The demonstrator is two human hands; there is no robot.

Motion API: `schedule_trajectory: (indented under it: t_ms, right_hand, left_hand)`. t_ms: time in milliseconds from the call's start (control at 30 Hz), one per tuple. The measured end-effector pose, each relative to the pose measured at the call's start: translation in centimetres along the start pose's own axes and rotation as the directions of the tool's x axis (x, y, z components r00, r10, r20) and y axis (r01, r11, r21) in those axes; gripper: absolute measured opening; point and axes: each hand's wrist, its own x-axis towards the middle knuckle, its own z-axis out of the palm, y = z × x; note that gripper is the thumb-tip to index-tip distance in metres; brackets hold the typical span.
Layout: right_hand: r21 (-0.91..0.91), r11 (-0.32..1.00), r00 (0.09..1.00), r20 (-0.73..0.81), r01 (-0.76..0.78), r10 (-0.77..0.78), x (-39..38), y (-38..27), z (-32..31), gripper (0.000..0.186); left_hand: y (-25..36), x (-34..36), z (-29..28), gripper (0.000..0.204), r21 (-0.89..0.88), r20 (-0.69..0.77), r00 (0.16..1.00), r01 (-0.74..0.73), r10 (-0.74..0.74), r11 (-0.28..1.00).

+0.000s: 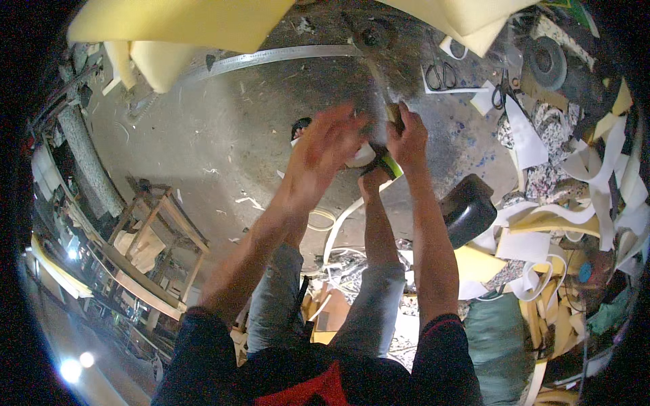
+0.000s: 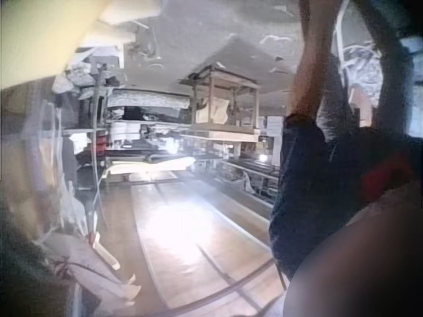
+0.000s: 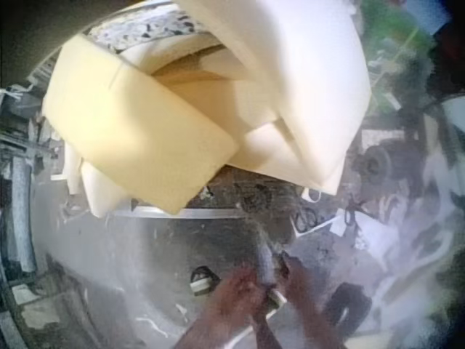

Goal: The person wipes a large white curved panel, sprays it with a paint sprayer, and then applies a white flexible strip along its edge. The person handles the panel and strip by hand and uses the sprayer to coat the surface.

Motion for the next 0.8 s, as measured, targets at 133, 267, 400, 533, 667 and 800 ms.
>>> schedule_trajectory:
  t_ms: [133, 267, 400, 533, 667, 800]
  right_hand:
    - [-0.167, 0.972, 0.961, -0.194, 0.164, -0.196, 5.9, -4.3, 4.7, 0.04]
    - [-0.203, 0.963, 0.959, -0.186, 0.177, -0.215, 14.4, -6.4, 7.7, 0.031]
    - [-0.554, 0.723, 0.747, -0.248, 0.412, -0.616, 25.7, -6.4, 10.1, 0.043]
    - [-0.215, 0.807, 0.796, -0.154, 0.55, -0.585, 29.6, -4.7, 10.3, 0.05]
    - [-0.308, 0.805, 0.852, 0.033, 0.507, -0.523, 24.5, -5.1, 8.9, 0.04]
    - [-0.714, 0.668, 0.974, 0.093, 0.211, -0.208, 9.4, -6.5, 6.6, 0.047]
  left_hand:
    - [-5.4, -10.4, -7.8, 0.076, 0.483, -0.143, 0.972, 0.234, -0.188, 0.844]
    - [-8.5, -20.3, -11.4, 0.096, 0.786, -0.288, 0.948, 0.315, -0.135, 0.532]
    - [-10.2, -21.4, -11.2, 0.093, 0.755, -0.349, 0.91, 0.415, -0.225, 0.507]
    - [-10.3, -20.9, -11.8, 0.09, 0.662, -0.44, 0.846, 0.532, -0.301, 0.528]
    - [-10.0, -21.2, -12.1, 0.089, 0.596, -0.439, 0.818, 0.575, -0.373, 0.56]
    - [-9.9, -21.7, -11.3, 0.085, 0.446, -0.464, 0.799, 0.584, -0.383, 0.678]
